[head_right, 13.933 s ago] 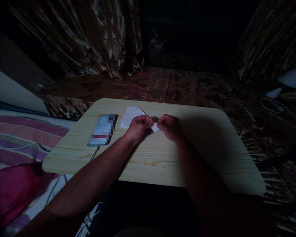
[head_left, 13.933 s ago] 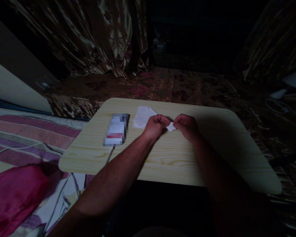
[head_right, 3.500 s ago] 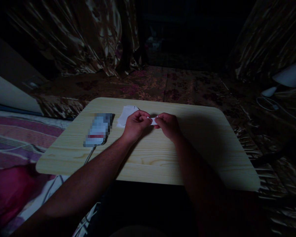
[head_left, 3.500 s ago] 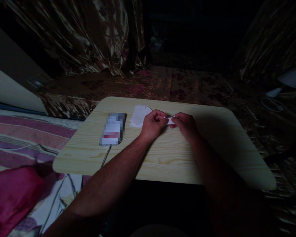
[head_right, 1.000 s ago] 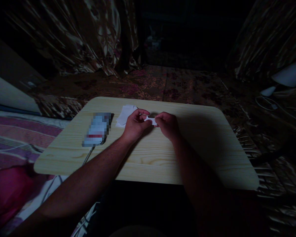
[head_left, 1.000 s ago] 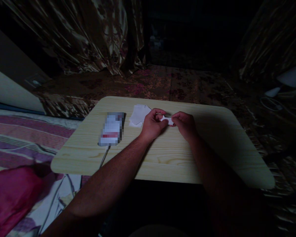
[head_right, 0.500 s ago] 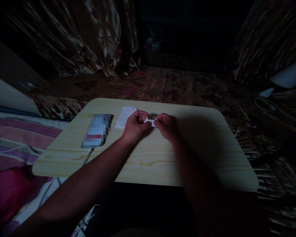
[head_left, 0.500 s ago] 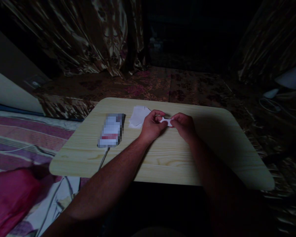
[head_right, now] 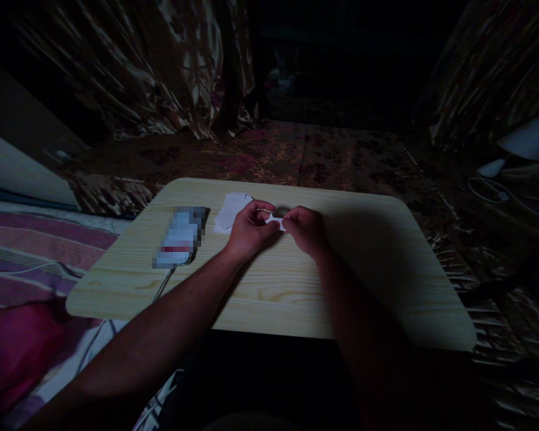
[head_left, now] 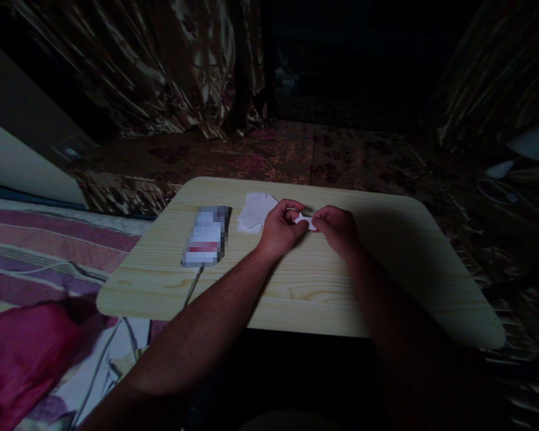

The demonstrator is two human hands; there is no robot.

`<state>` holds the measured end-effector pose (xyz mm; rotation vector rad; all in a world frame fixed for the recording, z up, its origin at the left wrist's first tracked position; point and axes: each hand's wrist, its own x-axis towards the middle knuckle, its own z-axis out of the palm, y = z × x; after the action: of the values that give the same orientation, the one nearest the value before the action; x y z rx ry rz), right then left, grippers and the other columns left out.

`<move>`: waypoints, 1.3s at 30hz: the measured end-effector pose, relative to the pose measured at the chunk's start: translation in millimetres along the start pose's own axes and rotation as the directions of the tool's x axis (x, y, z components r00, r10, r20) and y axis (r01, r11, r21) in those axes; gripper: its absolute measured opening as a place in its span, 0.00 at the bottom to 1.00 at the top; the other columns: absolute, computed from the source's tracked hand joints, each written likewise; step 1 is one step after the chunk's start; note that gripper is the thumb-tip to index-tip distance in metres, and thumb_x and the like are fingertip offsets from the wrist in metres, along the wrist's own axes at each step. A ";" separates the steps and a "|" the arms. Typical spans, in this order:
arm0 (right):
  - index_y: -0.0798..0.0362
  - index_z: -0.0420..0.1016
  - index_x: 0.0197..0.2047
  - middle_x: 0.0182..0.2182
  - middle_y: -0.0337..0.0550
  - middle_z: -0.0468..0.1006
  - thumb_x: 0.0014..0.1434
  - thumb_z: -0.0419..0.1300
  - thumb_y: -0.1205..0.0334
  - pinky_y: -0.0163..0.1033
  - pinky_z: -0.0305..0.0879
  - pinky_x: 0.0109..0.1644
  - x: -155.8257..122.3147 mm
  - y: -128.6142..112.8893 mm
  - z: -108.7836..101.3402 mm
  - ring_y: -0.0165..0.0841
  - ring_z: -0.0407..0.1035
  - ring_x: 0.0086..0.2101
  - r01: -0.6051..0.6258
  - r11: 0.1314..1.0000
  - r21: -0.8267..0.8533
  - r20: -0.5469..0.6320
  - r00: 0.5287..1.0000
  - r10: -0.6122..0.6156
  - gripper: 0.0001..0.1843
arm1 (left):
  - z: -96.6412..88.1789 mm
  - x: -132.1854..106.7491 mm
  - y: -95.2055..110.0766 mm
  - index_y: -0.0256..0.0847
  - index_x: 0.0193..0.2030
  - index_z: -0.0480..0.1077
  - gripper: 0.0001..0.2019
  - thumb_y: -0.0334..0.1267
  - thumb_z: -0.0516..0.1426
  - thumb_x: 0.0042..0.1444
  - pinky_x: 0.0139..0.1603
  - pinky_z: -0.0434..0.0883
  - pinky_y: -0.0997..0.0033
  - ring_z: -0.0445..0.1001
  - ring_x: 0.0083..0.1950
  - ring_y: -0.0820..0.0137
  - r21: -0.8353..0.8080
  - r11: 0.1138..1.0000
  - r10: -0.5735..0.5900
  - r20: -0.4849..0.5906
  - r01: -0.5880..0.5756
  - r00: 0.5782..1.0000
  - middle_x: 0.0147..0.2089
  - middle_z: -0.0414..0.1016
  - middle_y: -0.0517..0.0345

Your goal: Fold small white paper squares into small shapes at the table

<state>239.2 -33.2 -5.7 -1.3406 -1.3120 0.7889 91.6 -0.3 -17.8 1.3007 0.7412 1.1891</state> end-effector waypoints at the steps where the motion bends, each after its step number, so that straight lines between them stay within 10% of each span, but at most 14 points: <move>1: 0.53 0.74 0.28 0.20 0.37 0.76 0.48 0.62 0.59 0.35 0.64 0.29 0.3 0.6 0.2 0.31 0.71 0.24 0.000 1.000 -0.005 -0.003 1.000 0.000 0.06 | -0.2 0.1 -0.3 0.41 0.42 0.67 0.19 0.31 0.64 0.41 0.24 0.61 0.78 0.66 0.22 0.78 -0.004 1.000 -0.001 0.002 0.001 1.000 0.25 0.72 0.65; 39: 0.54 0.75 0.27 0.21 0.37 0.75 0.48 0.63 0.60 0.33 0.59 0.27 0.4 5.4 -0.4 0.29 0.68 0.24 0.093 0.987 -0.131 -0.008 0.995 -0.095 0.06 | -2.7 -0.1 -3.6 0.40 0.45 0.66 0.22 0.33 0.65 0.41 0.23 0.58 0.80 0.63 0.23 0.80 0.061 0.998 -0.019 0.090 0.013 0.996 0.26 0.68 0.66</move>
<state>241.1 -32.2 -10.6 -1.3732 -1.4251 0.6372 89.9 0.9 -21.8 1.3867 0.7249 1.0947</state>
